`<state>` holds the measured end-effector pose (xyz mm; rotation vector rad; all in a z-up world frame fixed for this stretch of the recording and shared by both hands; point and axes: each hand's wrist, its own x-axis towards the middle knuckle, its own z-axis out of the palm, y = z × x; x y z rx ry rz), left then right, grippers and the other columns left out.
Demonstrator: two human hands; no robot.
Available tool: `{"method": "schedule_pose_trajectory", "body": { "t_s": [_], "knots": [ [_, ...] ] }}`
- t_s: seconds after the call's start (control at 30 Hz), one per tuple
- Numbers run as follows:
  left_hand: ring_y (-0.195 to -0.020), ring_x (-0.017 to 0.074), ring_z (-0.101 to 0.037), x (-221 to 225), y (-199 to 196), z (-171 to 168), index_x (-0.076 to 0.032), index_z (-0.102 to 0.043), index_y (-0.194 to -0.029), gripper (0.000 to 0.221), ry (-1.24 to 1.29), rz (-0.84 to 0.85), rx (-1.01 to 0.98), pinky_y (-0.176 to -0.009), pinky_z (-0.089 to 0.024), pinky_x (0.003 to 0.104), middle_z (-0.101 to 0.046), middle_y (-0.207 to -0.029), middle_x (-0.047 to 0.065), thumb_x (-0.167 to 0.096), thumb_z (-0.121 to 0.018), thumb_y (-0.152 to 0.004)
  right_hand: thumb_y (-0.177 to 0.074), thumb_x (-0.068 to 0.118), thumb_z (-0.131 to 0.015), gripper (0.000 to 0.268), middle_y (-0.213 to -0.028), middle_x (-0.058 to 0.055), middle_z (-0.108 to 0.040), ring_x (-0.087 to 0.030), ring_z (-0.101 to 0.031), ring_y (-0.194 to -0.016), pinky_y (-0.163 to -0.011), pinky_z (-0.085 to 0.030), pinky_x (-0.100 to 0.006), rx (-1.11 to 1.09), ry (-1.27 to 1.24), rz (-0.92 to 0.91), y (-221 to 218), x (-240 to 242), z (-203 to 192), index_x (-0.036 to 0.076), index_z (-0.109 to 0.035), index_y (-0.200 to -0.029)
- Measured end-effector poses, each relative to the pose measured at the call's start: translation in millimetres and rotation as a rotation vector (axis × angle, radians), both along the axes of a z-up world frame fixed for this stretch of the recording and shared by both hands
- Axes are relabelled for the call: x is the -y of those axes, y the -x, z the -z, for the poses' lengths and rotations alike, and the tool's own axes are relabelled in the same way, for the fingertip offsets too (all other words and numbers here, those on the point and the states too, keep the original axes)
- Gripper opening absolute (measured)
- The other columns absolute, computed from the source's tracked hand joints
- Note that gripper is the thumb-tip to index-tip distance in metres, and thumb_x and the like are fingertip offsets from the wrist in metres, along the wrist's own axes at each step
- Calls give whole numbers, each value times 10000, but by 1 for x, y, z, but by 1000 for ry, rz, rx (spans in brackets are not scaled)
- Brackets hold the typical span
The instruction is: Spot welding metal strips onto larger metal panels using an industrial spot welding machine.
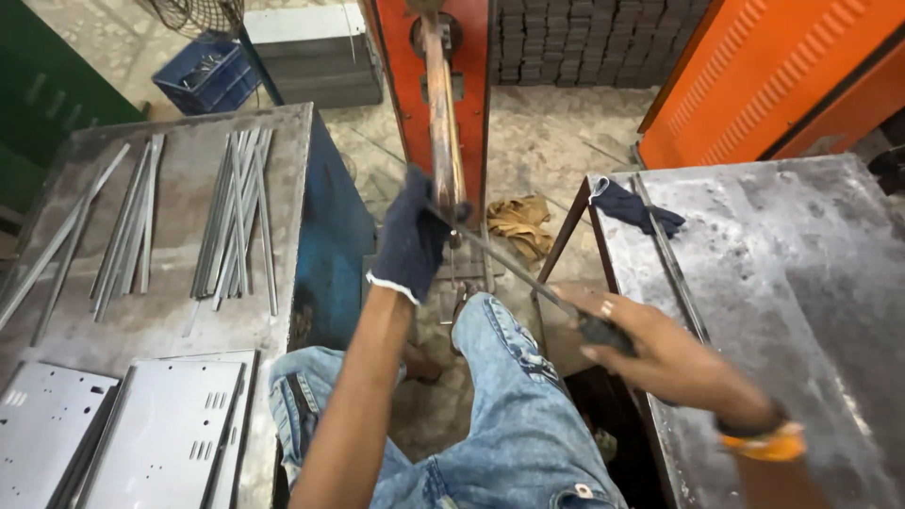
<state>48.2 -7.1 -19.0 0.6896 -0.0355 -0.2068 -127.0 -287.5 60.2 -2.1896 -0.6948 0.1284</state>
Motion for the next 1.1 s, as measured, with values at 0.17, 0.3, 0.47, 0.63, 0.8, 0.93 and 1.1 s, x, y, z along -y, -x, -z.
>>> {"method": "schedule_pose_trajectory", "body": {
  "t_s": [0.17,0.3,0.47,0.63,0.8,0.93,1.1],
  "knots": [
    [-743,198,-692,6,4,4,-68,-674,-1064,286,-126,-26,-4,-600,-480,314,-726,-846,91,-332,-581,-1005,-856,142,-718,701,-1202,-47,-707,-195,-698,-987,-858,-555,-346,-257,54,90,5,12,-7,241,-514,-1519],
    [-694,214,-633,-25,-56,31,-73,-597,-897,128,85,-233,27,-738,-544,368,-613,-740,63,-158,-603,-992,-929,170,-681,600,-1133,-98,-670,-233,-661,-1002,-892,-538,-383,61,23,62,-29,-33,8,210,-527,-1508],
    [-591,212,-543,-51,-87,-9,-107,-524,-797,196,104,-361,174,-738,-579,451,-510,-666,35,-161,-606,-967,-962,224,-691,587,-1124,-157,-616,-281,-615,-1057,-953,-489,-451,202,24,14,-73,-61,25,209,-520,-1524],
    [-740,237,-648,-26,-5,1,-85,-564,-877,131,-63,-387,134,-808,-579,430,-613,-764,82,-148,-583,-989,-868,213,-718,571,-1173,-53,-695,-190,-670,-1031,-880,-555,-411,-91,122,-149,-100,21,-6,249,-578,-1420],
    [-855,272,-701,-40,8,29,-55,-639,-895,120,50,-457,48,-867,-591,438,-700,-863,124,-115,-560,-963,-770,217,-775,562,-1018,-15,-763,-190,-735,-869,-766,-602,-376,-135,339,-202,-144,3,-42,279,-715,-1326],
    [-897,272,-703,-53,1,37,-13,-657,-874,134,128,-547,152,-959,-634,471,-692,-897,122,-89,-584,-957,-819,196,-777,548,-1167,-21,-756,-207,-732,-930,-825,-613,-374,-103,244,-272,-154,-17,-39,240,-675,-1356],
    [-958,251,-690,22,42,20,-71,-688,-996,161,105,-552,-25,-943,-523,392,-725,-986,140,-169,-563,-968,-696,211,-870,656,-1311,-1,-693,-226,-718,-854,-723,-633,-392,-456,470,-190,-194,80,-45,269,-748,-1338]
  ]
}}
